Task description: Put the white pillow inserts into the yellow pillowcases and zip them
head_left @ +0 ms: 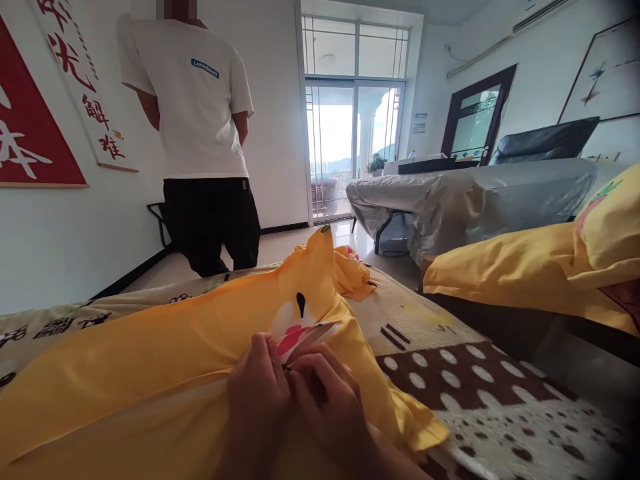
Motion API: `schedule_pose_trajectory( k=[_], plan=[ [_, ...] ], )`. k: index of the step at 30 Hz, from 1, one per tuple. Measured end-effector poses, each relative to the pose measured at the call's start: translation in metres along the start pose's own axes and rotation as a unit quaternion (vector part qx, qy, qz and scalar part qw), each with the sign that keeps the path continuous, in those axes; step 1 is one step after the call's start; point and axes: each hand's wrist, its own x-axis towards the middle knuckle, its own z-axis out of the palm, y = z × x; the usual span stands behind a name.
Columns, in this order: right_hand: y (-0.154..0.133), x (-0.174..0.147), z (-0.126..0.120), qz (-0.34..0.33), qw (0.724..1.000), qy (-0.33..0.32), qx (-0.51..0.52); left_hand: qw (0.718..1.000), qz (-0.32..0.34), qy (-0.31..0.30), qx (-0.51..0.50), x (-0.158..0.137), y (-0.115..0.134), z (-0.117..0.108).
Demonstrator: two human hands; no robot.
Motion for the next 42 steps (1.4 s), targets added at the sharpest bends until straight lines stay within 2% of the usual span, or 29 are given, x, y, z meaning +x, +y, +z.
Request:
schedule_pose_trajectory(
  k=[4, 6, 8, 11, 16, 20, 23, 29, 33, 38, 42],
  plan=[
    [0.011, 0.01, -0.011, 0.001, 0.997, 0.027, -0.078, 0.999, -0.028, -0.028, 0.019, 0.002, 0.009, -0.008],
    [0.016, 0.017, -0.019, 0.021, 0.994, 0.009, -0.111, 0.998, -0.041, -0.052, 0.022, 0.004, 0.013, -0.012],
    [0.018, 0.022, -0.026, 0.041, 0.991, -0.022, -0.122, 0.996, -0.017, -0.078, 0.023, 0.005, 0.012, -0.013],
    [0.017, 0.024, -0.031, 0.051, 0.992, -0.042, -0.111, 0.992, 0.054, -0.106, 0.031, 0.006, 0.007, -0.011],
    [0.017, 0.018, -0.026, 0.026, 0.988, -0.059, -0.137, 0.988, 0.129, -0.056, 0.068, 0.004, -0.002, -0.006],
    [0.015, 0.013, -0.023, 0.037, 0.98, -0.108, -0.161, 0.986, 0.152, -0.04, 0.063, 0.003, 0.0, -0.007],
    [0.011, 0.012, -0.023, 0.07, 0.977, -0.13, -0.155, 0.987, 0.145, -0.019, 0.071, 0.001, 0.002, -0.008],
    [0.02, 0.018, -0.033, 0.153, 0.966, -0.125, -0.165, 0.99, 0.124, -0.02, 0.062, -0.003, 0.002, -0.008],
    [0.029, 0.022, -0.039, 0.174, 0.955, -0.134, -0.199, 0.991, 0.119, -0.023, 0.047, -0.004, -0.001, -0.008],
    [0.035, 0.021, -0.041, 0.165, 0.95, -0.144, -0.224, 0.991, 0.119, -0.036, 0.048, -0.003, 0.001, -0.011],
    [0.045, 0.022, -0.041, 0.204, 0.937, -0.133, -0.25, 0.993, 0.099, -0.039, 0.051, -0.005, 0.006, -0.016]
  ],
)
